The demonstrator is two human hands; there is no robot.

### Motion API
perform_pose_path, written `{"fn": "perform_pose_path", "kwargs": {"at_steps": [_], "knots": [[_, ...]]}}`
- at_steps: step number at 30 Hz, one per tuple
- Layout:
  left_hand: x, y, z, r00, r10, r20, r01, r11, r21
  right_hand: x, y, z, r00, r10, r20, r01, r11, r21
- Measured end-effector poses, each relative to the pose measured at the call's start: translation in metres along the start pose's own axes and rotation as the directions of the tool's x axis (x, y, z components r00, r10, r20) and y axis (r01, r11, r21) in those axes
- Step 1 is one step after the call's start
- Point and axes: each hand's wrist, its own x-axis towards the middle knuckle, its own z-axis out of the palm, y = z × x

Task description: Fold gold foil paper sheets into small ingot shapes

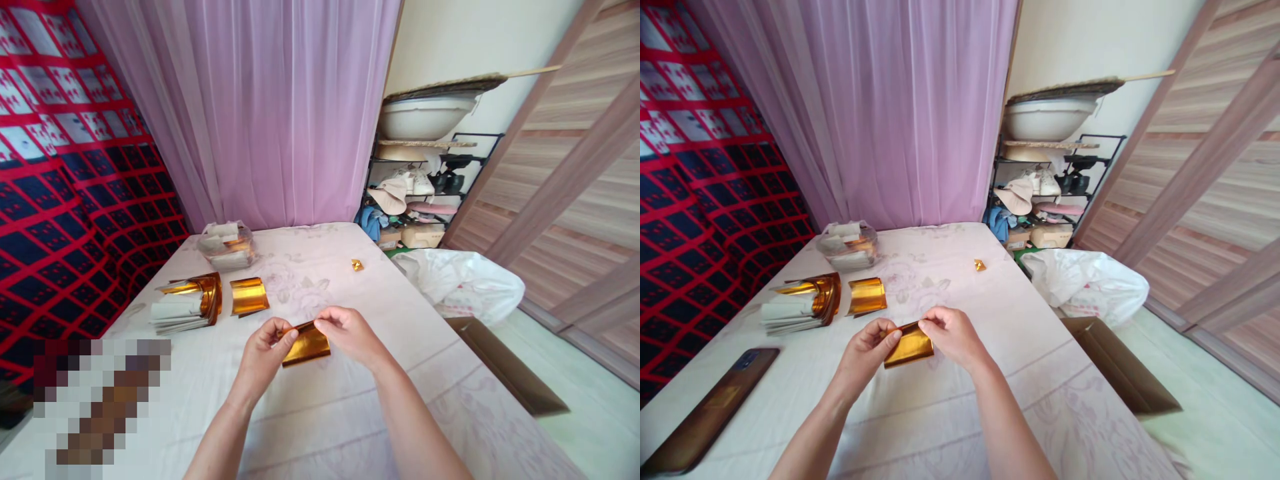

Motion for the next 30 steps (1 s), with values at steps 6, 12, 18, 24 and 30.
{"fn": "perform_pose_path", "kwargs": {"at_steps": [6, 12, 18, 24, 30], "knots": [[-0.005, 0.016, 0.001, 0.994, -0.106, 0.005, 0.106, 0.992, -0.072, -0.006, -0.016, -0.006, 0.999, -0.043, 0.025, 0.045, 0.997, -0.058], [-0.010, 0.031, 0.002, 0.993, -0.120, -0.015, 0.116, 0.979, -0.170, -0.011, -0.029, -0.010, 0.997, -0.078, -0.008, 0.077, 0.995, -0.060], [-0.013, 0.040, 0.000, 0.992, -0.065, -0.109, 0.045, 0.983, -0.177, -0.014, -0.035, -0.011, 0.990, -0.131, -0.049, 0.128, 0.990, -0.064], [-0.016, 0.046, 0.001, 0.988, -0.080, -0.130, 0.052, 0.976, -0.210, -0.017, -0.038, -0.012, 0.993, -0.111, -0.038, 0.108, 0.992, -0.068], [-0.016, 0.047, 0.001, 0.989, -0.068, -0.129, 0.037, 0.973, -0.229, -0.019, -0.039, -0.014, 0.994, -0.106, -0.037, 0.103, 0.992, -0.074]]}}
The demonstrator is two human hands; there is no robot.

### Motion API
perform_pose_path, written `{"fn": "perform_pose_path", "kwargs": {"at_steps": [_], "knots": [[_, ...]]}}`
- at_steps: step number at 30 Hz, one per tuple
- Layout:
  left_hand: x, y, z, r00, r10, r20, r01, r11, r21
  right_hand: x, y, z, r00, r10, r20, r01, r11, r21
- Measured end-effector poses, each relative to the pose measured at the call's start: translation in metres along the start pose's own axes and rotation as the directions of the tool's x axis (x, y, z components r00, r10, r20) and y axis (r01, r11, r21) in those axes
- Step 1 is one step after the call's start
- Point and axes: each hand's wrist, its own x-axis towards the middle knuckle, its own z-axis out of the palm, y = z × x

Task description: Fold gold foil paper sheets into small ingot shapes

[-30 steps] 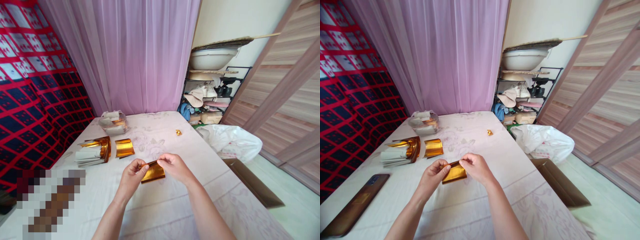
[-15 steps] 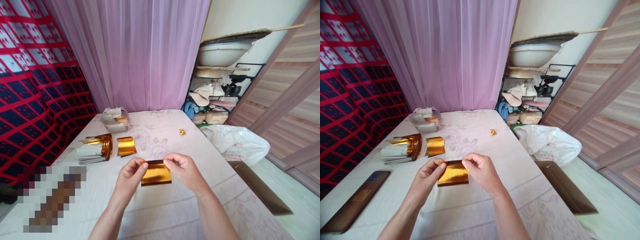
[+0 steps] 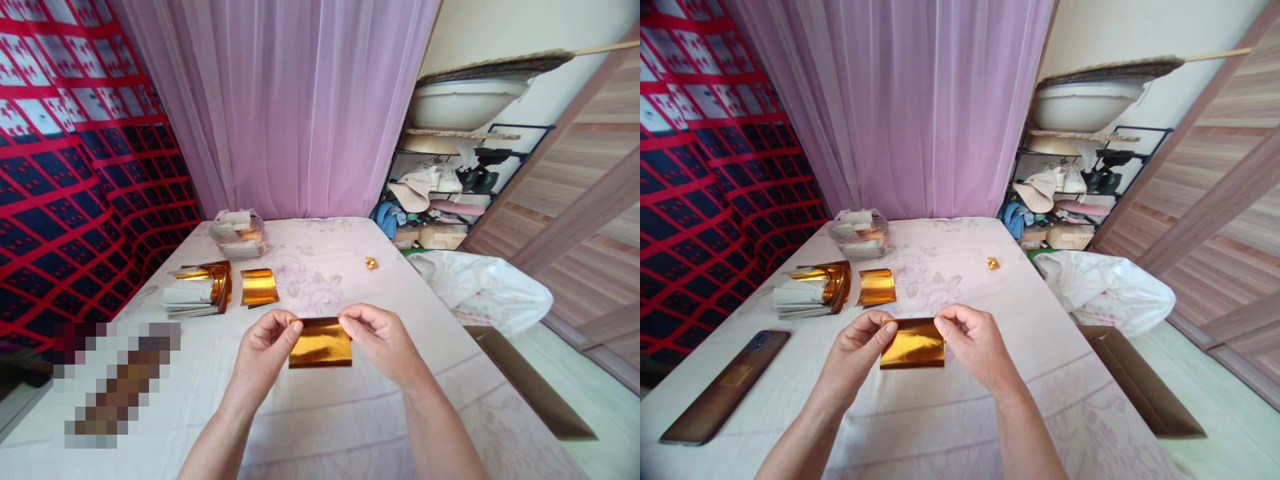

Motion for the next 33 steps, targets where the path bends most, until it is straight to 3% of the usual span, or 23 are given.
{"fn": "perform_pose_path", "kwargs": {"at_steps": [24, 29, 33], "knots": [[0.006, -0.008, -0.004, 0.999, 0.014, 0.034, -0.018, 0.995, 0.102, 0.002, 0.010, 0.003, 0.999, 0.028, -0.016, -0.028, 0.999, -0.034], [0.023, -0.047, -0.013, 0.999, 0.039, 0.010, -0.040, 0.942, 0.332, 0.014, 0.042, 0.015, 0.990, 0.140, -0.029, -0.143, 0.968, -0.206], [0.030, -0.078, -0.017, 0.999, -0.015, -0.041, 0.039, 0.738, 0.674, 0.020, 0.067, 0.030, 0.960, 0.277, -0.029, -0.250, 0.812, -0.527]]}}
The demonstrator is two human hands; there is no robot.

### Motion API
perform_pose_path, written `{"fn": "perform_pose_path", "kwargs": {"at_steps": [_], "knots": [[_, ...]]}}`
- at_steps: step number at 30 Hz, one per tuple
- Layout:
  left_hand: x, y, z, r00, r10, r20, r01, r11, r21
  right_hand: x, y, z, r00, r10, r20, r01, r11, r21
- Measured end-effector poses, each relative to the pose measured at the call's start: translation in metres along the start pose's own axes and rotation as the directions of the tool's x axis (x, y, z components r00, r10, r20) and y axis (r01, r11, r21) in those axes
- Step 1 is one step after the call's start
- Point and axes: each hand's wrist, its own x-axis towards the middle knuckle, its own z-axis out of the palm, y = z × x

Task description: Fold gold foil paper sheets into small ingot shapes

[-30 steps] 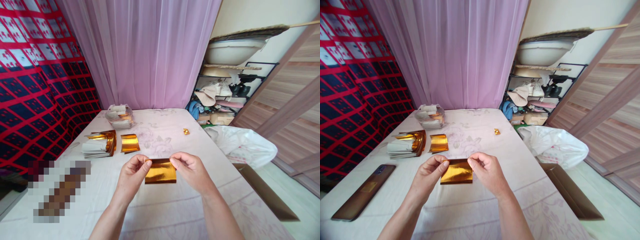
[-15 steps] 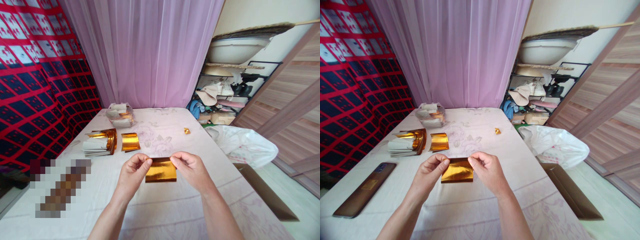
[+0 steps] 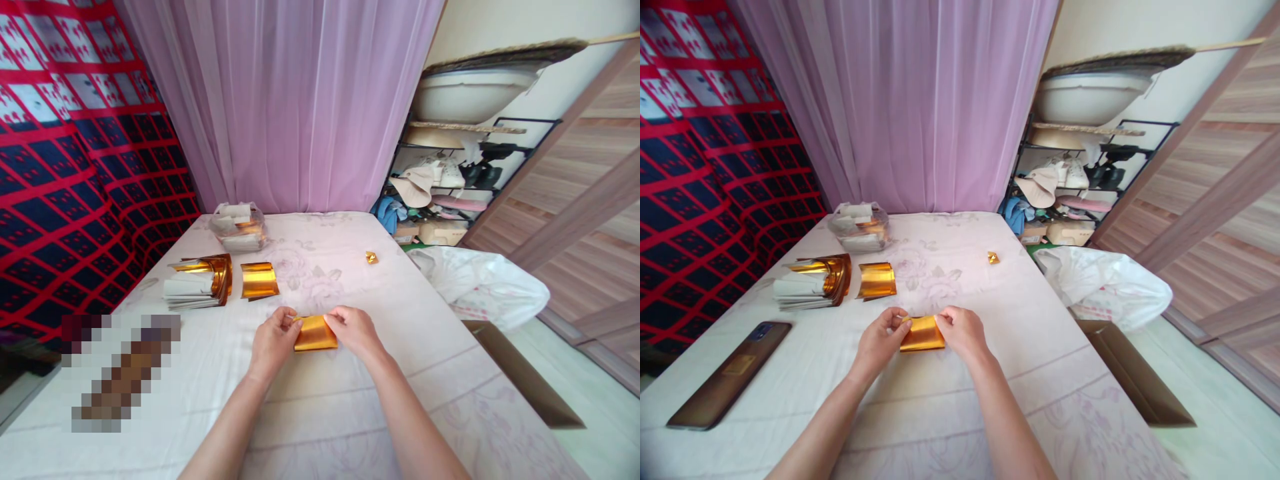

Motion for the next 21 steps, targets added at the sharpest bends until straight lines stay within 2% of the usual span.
{"fn": "perform_pose_path", "kwargs": {"at_steps": [3, 6, 15, 21], "knots": [[-0.002, -0.006, 0.006, 0.997, 0.075, -0.017, -0.068, 0.960, 0.272, 0.002, 0.003, 0.010, 1.000, 0.019, -0.001, -0.018, 0.983, -0.183], [-0.004, -0.006, 0.008, 0.993, 0.117, 0.010, -0.110, 0.905, 0.412, 0.002, 0.005, 0.015, 1.000, 0.013, -0.009, -0.015, 0.965, -0.263], [-0.006, -0.006, 0.010, 0.981, 0.166, 0.098, -0.193, 0.829, 0.525, 0.002, 0.009, 0.027, 1.000, -0.017, -0.016, 0.011, 0.944, -0.329], [-0.008, -0.010, 0.011, 0.979, 0.188, 0.075, -0.199, 0.836, 0.511, 0.002, 0.011, 0.029, 0.999, 0.006, -0.037, -0.016, 0.966, -0.259]]}}
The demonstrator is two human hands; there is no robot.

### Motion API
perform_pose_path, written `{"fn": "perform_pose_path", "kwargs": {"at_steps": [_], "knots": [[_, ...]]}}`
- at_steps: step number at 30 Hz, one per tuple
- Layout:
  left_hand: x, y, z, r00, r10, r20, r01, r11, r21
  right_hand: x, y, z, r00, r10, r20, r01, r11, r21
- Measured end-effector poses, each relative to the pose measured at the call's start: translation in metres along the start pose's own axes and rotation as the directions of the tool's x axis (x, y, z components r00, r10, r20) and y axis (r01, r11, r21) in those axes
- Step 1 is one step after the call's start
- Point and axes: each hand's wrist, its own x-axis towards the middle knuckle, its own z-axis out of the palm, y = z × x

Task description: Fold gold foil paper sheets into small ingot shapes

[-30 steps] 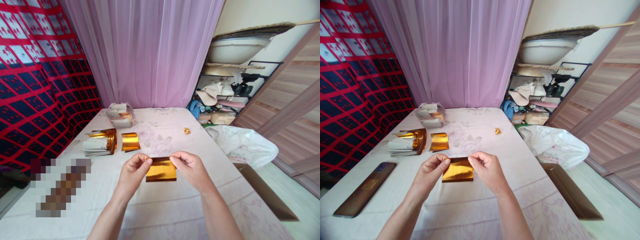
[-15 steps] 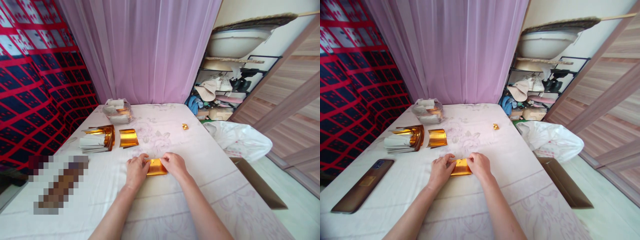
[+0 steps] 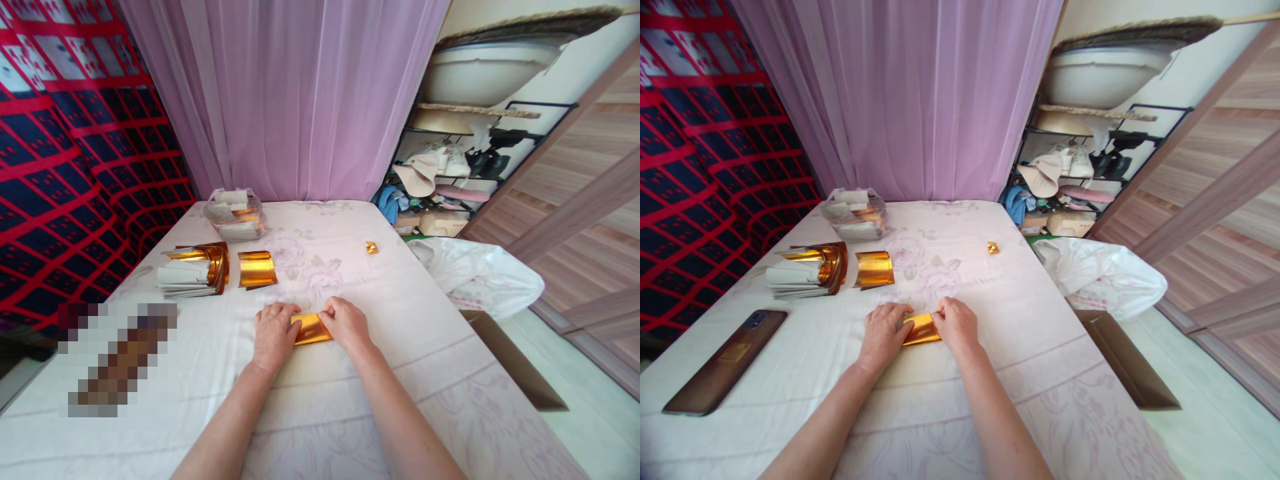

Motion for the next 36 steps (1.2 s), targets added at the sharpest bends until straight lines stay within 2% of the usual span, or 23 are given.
{"fn": "perform_pose_path", "kwargs": {"at_steps": [4, 15, 20, 23, 27, 32, 36], "knots": [[0.001, -0.001, 0.000, 1.000, 0.012, -0.002, -0.012, 1.000, -0.022, 0.001, 0.001, 0.003, 0.999, -0.054, -0.005, 0.054, 0.998, 0.025], [0.004, -0.007, -0.006, 0.992, 0.022, 0.126, -0.014, 0.998, -0.067, 0.001, 0.002, -0.006, 0.989, -0.138, 0.055, 0.140, 0.989, -0.043], [0.004, -0.005, -0.008, 0.991, 0.027, 0.128, -0.018, 0.998, -0.064, -0.008, -0.005, -0.013, 0.956, -0.293, 0.006, 0.293, 0.956, -0.030], [0.004, -0.003, -0.009, 0.990, 0.020, 0.137, -0.012, 0.998, -0.059, -0.012, -0.009, -0.010, 0.925, -0.376, 0.048, 0.377, 0.926, 0.006], [0.003, -0.003, -0.009, 0.991, 0.020, 0.133, -0.013, 0.998, -0.055, -0.015, -0.009, -0.001, 0.923, -0.369, 0.109, 0.367, 0.929, 0.041], [0.004, -0.005, -0.007, 0.991, 0.015, 0.135, -0.008, 0.999, -0.051, -0.019, 0.000, 0.007, 0.937, -0.342, 0.071, 0.331, 0.934, 0.132], [0.004, -0.005, -0.006, 0.991, 0.019, 0.136, -0.012, 0.999, -0.051, -0.024, 0.004, 0.011, 0.933, -0.358, 0.025, 0.349, 0.923, 0.163]]}}
